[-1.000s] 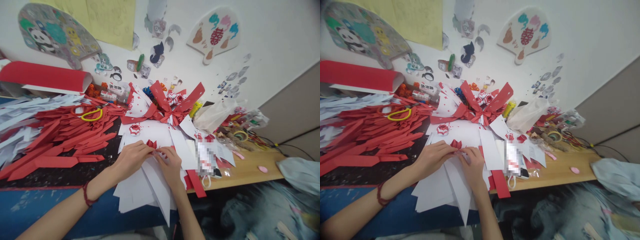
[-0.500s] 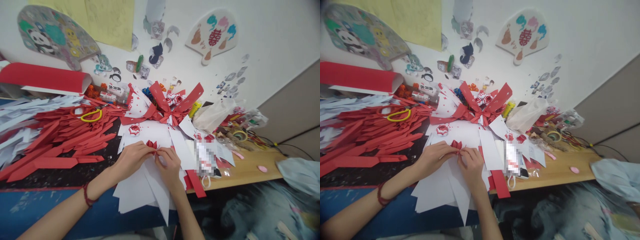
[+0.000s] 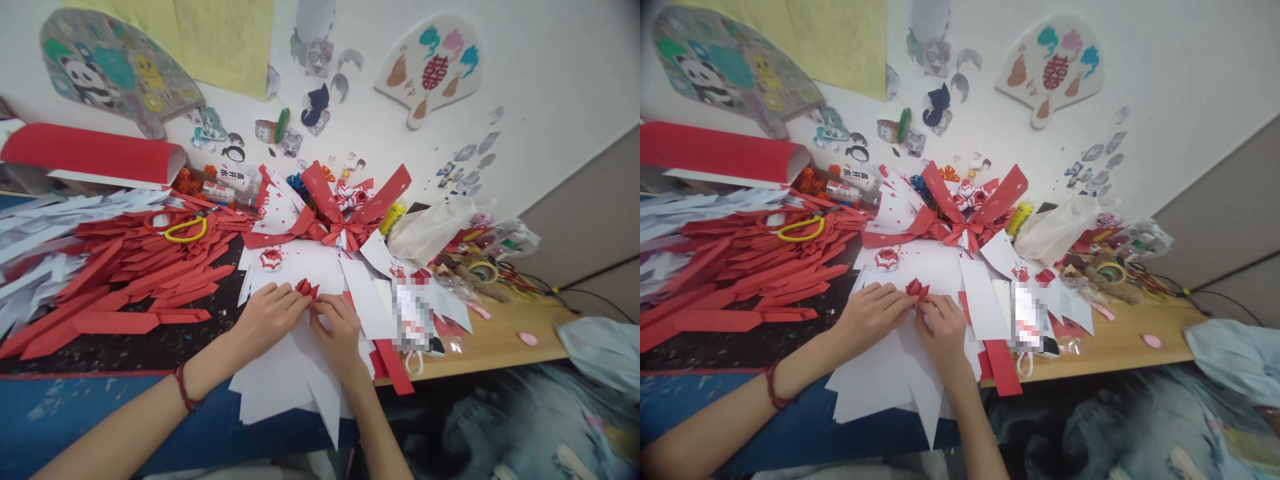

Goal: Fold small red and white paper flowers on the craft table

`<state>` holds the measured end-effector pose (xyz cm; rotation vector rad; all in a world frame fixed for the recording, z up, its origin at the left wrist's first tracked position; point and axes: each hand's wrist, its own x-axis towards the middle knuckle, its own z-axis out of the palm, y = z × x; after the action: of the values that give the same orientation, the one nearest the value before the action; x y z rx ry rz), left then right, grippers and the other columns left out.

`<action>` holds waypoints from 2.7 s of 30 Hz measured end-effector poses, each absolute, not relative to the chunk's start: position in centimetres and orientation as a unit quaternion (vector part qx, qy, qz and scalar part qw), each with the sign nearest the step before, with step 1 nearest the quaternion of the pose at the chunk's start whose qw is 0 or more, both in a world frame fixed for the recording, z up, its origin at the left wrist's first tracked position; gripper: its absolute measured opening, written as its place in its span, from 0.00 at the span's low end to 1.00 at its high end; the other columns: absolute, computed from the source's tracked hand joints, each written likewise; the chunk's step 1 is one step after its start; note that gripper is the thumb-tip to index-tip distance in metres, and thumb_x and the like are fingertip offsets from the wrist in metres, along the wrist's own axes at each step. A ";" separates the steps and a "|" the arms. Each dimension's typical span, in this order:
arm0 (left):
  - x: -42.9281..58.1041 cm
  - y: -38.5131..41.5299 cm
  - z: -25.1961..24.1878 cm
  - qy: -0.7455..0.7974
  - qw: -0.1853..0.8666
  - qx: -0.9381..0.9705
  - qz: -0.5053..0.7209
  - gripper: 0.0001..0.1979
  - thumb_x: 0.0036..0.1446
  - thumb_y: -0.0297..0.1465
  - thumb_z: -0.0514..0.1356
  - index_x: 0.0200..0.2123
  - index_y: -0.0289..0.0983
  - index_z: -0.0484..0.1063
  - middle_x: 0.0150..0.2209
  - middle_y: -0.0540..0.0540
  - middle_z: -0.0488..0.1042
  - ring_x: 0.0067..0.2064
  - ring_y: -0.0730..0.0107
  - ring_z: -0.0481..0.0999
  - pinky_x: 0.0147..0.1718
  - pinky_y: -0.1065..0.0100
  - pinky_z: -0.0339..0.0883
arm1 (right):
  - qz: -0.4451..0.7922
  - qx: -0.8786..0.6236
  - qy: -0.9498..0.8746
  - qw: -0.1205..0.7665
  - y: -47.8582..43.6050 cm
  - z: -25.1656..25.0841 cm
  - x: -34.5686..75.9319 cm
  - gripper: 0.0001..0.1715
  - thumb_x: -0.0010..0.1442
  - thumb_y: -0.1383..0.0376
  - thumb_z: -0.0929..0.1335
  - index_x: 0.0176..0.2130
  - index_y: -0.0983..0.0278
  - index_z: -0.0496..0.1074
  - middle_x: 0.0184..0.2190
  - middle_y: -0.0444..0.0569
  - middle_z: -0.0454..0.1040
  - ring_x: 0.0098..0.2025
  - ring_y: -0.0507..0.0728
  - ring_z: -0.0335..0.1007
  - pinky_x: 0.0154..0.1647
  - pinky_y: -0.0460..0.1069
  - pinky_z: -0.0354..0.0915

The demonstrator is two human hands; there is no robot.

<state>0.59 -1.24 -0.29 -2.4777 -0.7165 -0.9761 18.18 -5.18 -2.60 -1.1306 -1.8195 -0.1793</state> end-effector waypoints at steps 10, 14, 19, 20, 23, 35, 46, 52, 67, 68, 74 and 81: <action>0.2 -0.4 0.2 -0.260 0.202 -0.887 -0.324 0.08 0.64 0.26 0.55 0.32 0.38 0.71 0.26 0.50 0.74 0.35 0.67 0.67 0.31 0.64 0.54 | -0.056 -0.484 -0.752 0.444 -4.3 -2.4 18.2 0.07 0.60 0.71 0.67 0.35 0.61 0.75 0.35 0.47 0.78 0.38 0.57 0.70 0.40 0.53 0.66; -0.2 0.3 0.3 -0.244 0.212 -0.898 -0.300 0.09 0.65 0.26 0.55 0.32 0.38 0.71 0.26 0.50 0.73 0.35 0.67 0.66 0.33 0.63 0.54 | -0.082 -0.466 -0.803 0.362 -3.5 -1.0 18.7 0.11 0.60 0.74 0.65 0.34 0.62 0.74 0.33 0.47 0.77 0.36 0.56 0.68 0.36 0.52 0.63; -0.6 0.3 0.8 -0.241 0.232 -0.902 -0.273 0.11 0.66 0.26 0.53 0.31 0.36 0.70 0.29 0.47 0.72 0.37 0.64 0.66 0.37 0.62 0.57 | -0.167 -0.394 -0.868 0.251 -1.7 1.1 18.9 0.12 0.54 0.77 0.64 0.29 0.62 0.71 0.27 0.46 0.74 0.34 0.57 0.63 0.32 0.52 0.57; -0.8 0.3 1.0 -0.237 0.238 -0.902 -0.272 0.10 0.66 0.25 0.52 0.32 0.36 0.70 0.31 0.47 0.72 0.38 0.64 0.67 0.39 0.61 0.57 | -0.169 -0.387 -0.872 0.249 -1.4 1.3 18.8 0.12 0.54 0.78 0.64 0.29 0.62 0.71 0.27 0.46 0.74 0.33 0.56 0.63 0.32 0.52 0.56; -1.3 0.5 1.2 -0.230 0.246 -0.902 -0.270 0.09 0.66 0.25 0.53 0.35 0.37 0.71 0.34 0.46 0.73 0.40 0.64 0.67 0.42 0.60 0.57 | -0.149 -0.378 -0.878 0.252 -0.5 1.0 18.5 0.13 0.53 0.78 0.63 0.28 0.62 0.70 0.26 0.46 0.73 0.33 0.56 0.62 0.32 0.51 0.57; -1.9 0.9 2.0 -0.268 0.065 -0.913 -0.300 0.04 0.63 0.30 0.57 0.37 0.39 0.72 0.40 0.49 0.75 0.44 0.65 0.68 0.43 0.61 0.54 | 0.073 -0.390 -0.787 0.471 -0.9 -0.8 17.7 0.11 0.59 0.73 0.65 0.31 0.61 0.74 0.31 0.46 0.77 0.35 0.55 0.71 0.37 0.50 0.68; -1.1 0.1 1.8 -0.326 0.003 -0.898 -0.294 0.07 0.65 0.34 0.56 0.37 0.39 0.72 0.39 0.48 0.74 0.43 0.64 0.67 0.44 0.59 0.52 | 0.187 -0.451 -0.732 0.474 -1.3 -0.3 18.0 0.08 0.52 0.74 0.68 0.27 0.62 0.73 0.26 0.43 0.74 0.31 0.54 0.67 0.33 0.49 0.65; -1.0 0.0 1.5 -0.294 0.106 -0.903 -0.296 0.08 0.65 0.30 0.55 0.36 0.38 0.73 0.37 0.47 0.74 0.42 0.63 0.67 0.44 0.57 0.53 | 0.097 -0.458 -0.751 0.466 -1.6 -0.2 17.8 0.12 0.51 0.77 0.66 0.27 0.61 0.72 0.26 0.44 0.74 0.34 0.55 0.68 0.35 0.50 0.65; -0.5 -0.4 1.2 -0.419 0.032 -0.824 -0.381 0.07 0.64 0.32 0.56 0.34 0.38 0.72 0.43 0.44 0.70 0.44 0.61 0.66 0.39 0.60 0.54 | 0.009 -0.475 -0.682 0.556 -2.1 0.2 17.4 0.09 0.59 0.59 0.70 0.31 0.61 0.70 0.27 0.44 0.69 0.31 0.54 0.64 0.34 0.50 0.61; -0.4 -0.4 1.1 -0.419 0.041 -0.818 -0.393 0.07 0.64 0.32 0.57 0.35 0.38 0.73 0.43 0.44 0.70 0.43 0.61 0.66 0.39 0.60 0.54 | -0.026 -0.462 -0.710 0.530 -2.1 -0.1 17.4 0.12 0.58 0.58 0.71 0.29 0.61 0.70 0.24 0.43 0.67 0.29 0.54 0.63 0.34 0.51 0.60; -0.5 0.0 0.6 -0.393 0.008 -0.816 -0.424 0.05 0.63 0.31 0.59 0.36 0.40 0.74 0.42 0.46 0.71 0.43 0.63 0.65 0.40 0.61 0.54 | -0.134 -0.431 -0.787 0.420 -1.4 -1.6 17.6 0.07 0.62 0.61 0.70 0.33 0.62 0.72 0.24 0.44 0.72 0.29 0.53 0.64 0.32 0.50 0.56; -0.4 -0.1 0.8 -0.414 0.012 -0.820 -0.396 0.05 0.62 0.33 0.59 0.36 0.41 0.75 0.43 0.46 0.71 0.44 0.62 0.66 0.40 0.61 0.52 | -0.231 -0.419 -0.786 0.391 -1.4 -1.9 17.5 0.09 0.63 0.66 0.67 0.30 0.63 0.70 0.22 0.43 0.70 0.27 0.52 0.63 0.30 0.49 0.55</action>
<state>-0.39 -0.11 0.80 -2.5556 -1.2916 -1.2337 17.46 -1.44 -1.93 -1.0637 -1.9983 -0.5881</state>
